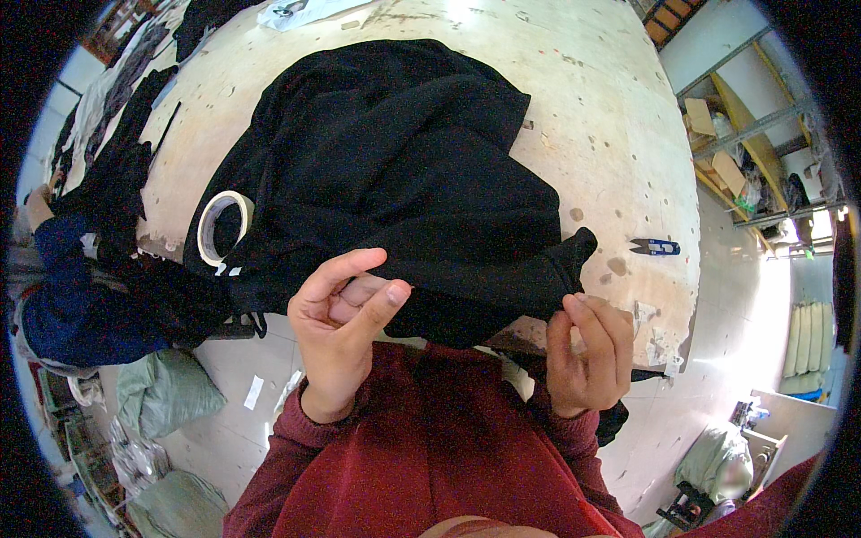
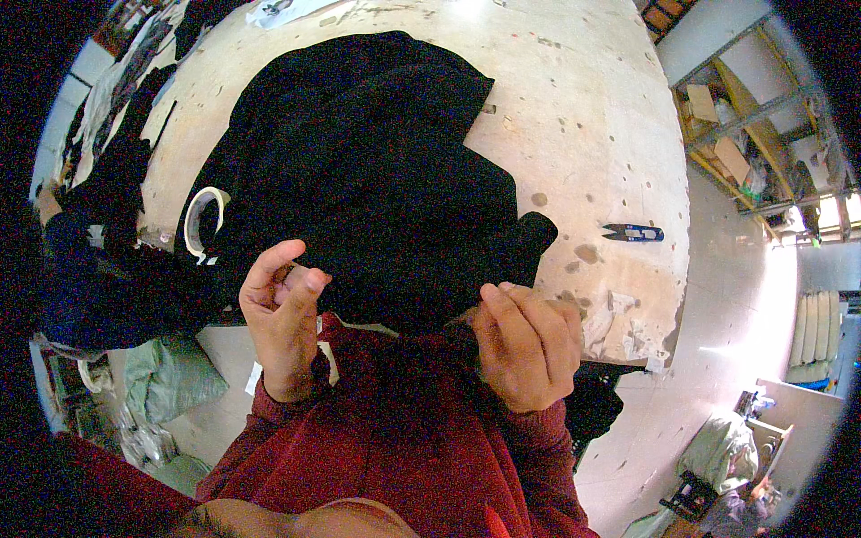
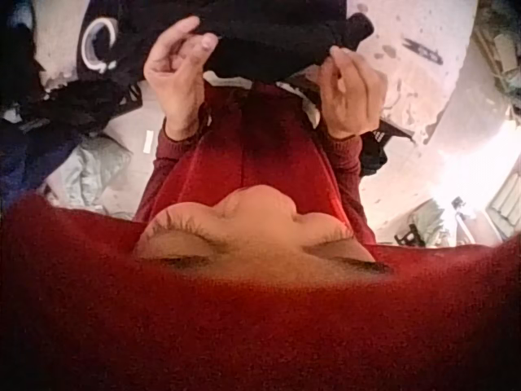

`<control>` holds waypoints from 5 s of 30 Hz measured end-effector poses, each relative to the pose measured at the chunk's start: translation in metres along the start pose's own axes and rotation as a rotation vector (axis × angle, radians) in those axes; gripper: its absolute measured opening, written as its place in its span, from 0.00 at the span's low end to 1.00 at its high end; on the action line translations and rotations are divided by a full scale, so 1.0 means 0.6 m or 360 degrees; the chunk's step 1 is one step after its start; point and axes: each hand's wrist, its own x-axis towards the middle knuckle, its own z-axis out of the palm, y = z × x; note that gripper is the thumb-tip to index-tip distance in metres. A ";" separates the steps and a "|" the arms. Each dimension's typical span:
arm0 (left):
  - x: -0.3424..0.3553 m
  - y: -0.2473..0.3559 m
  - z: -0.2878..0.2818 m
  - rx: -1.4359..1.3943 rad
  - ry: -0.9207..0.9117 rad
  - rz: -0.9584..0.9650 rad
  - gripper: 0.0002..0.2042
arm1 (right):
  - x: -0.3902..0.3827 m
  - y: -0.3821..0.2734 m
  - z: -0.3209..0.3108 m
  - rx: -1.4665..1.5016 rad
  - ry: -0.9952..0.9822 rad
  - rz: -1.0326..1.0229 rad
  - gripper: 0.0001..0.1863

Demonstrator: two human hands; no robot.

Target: The person repairs a black garment by cutting loose threads with a small blade and applying small pieces of white tape to the fabric. They repeatedly lift and fold the garment to access different areas, then place the tape pieces on the surface and press them onto the fabric.

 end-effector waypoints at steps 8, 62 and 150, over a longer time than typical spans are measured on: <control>0.001 0.000 0.001 0.0097 -0.0048 -0.0012 0.20 | -0.004 0.010 -0.008 -0.0047 -0.0047 0.0061 0.19; -0.018 0.015 0.018 0.0126 -0.0075 -0.0179 0.12 | 0.004 0.014 -0.029 0.0142 -0.0250 0.0173 0.08; -0.034 0.008 0.017 0.0070 -0.0311 0.0108 0.34 | 0.018 -0.106 -0.027 0.0064 -0.0626 0.0316 0.21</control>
